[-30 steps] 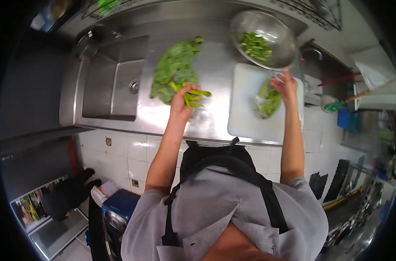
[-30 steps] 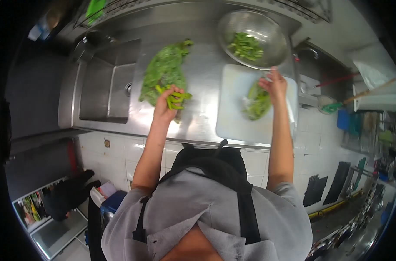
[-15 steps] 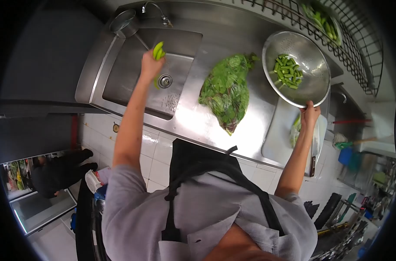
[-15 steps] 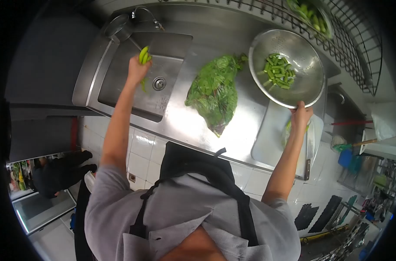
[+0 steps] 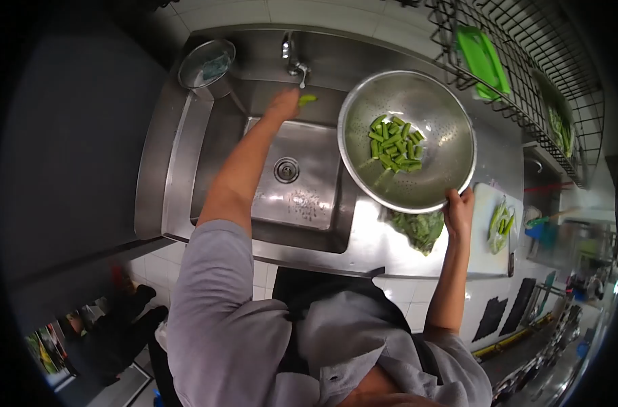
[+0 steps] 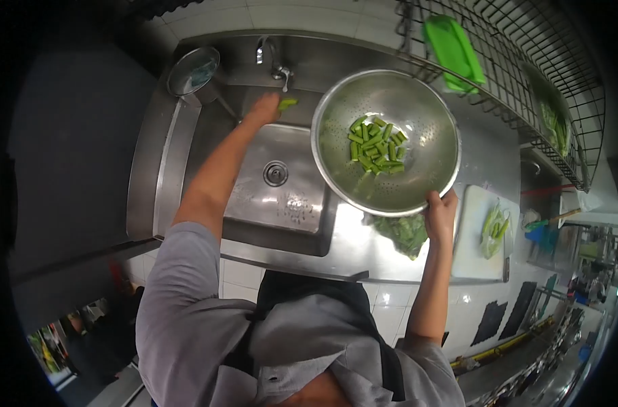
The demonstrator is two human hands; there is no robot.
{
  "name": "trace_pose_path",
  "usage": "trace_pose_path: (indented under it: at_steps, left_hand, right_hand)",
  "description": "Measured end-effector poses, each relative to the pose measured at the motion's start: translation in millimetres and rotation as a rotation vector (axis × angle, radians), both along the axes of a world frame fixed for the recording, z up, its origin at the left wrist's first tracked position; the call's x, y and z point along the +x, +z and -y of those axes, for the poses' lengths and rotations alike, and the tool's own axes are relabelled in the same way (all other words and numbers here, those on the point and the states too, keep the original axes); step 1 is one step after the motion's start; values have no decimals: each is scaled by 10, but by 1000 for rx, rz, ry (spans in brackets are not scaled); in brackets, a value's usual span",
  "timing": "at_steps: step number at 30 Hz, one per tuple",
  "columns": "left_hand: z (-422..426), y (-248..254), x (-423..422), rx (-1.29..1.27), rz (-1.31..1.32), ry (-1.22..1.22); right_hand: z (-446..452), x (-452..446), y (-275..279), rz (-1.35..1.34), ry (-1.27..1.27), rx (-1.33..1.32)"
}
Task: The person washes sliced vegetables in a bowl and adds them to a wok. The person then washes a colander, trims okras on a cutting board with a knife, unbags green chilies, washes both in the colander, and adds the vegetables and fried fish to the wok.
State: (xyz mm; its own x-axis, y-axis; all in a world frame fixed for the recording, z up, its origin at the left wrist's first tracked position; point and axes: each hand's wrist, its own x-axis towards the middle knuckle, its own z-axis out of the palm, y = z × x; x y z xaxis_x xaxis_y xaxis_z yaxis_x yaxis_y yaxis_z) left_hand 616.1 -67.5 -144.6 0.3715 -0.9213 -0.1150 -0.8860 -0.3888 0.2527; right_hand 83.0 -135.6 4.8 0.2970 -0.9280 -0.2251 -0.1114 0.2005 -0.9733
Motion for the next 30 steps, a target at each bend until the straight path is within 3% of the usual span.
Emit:
trace_pose_path:
  at_steps: [1,2,4,5,7,8,10,11,14,15,17,19,21,23,24,27,29,30]
  left_hand:
    - [-294,-133,37,162,-233,43]
    - [-506,-212,38,52,-273,134]
    - [-698,-148,195,-178,-320,297]
    - [-791,-39,187,-209,-396,288]
    - [-894,931,-3,-276,-549,286]
    - [-828,1100,-29,-177,-695,207]
    - [-596,1130,-69,-61,-969,75]
    - [-443,1013,-34,-46,-1096,20]
    - [-231,690,-17,-306,-798,-45]
    - [-352,871,-7,-298,-949,46]
    - [-715,974,148,-493,-680,217]
    - [-1284,822,163,-570,-40,436]
    - [-1756,57,263,-592,-331,490]
    - [-2081,69,73,-212,-1824,812]
    - [-2194,-52,-173,-283,-1863,802]
    - [-2210,-117,-689,-420,-1891,834]
    - [-2327,-19,-1010,-456,-1864,878]
    - [-2363,91,-1122,-474,-1836,880]
  right_hand:
    - [-124,136,24,-120,14,-11]
    - [-180,253,72,-235,31,-36]
    - [-365,656,175,-205,61,-59]
    - [-316,701,-18,-326,106,-100]
    - [-525,1234,58,-228,153,-101]
    - [-513,1408,-15,-243,210,-101]
    - [-332,1688,-675,-169,322,-303]
    - [-372,1883,-611,-195,330,-181]
    - [-574,2370,-455,-162,313,-9]
    - [-549,2415,-536,-164,325,-2]
    - [-494,2438,-668,-152,333,10]
    - [-398,2426,-675,-161,347,-10]
    - [-254,2401,-699,-212,363,-19]
    - [-86,2550,-855,-507,348,-473]
    - [-60,2610,-929,-651,341,-700]
    - [-274,3137,-824,-617,352,-1390]
    - [-431,3358,-1228,-604,699,-1059]
    - [-467,3561,-1388,-749,671,-816]
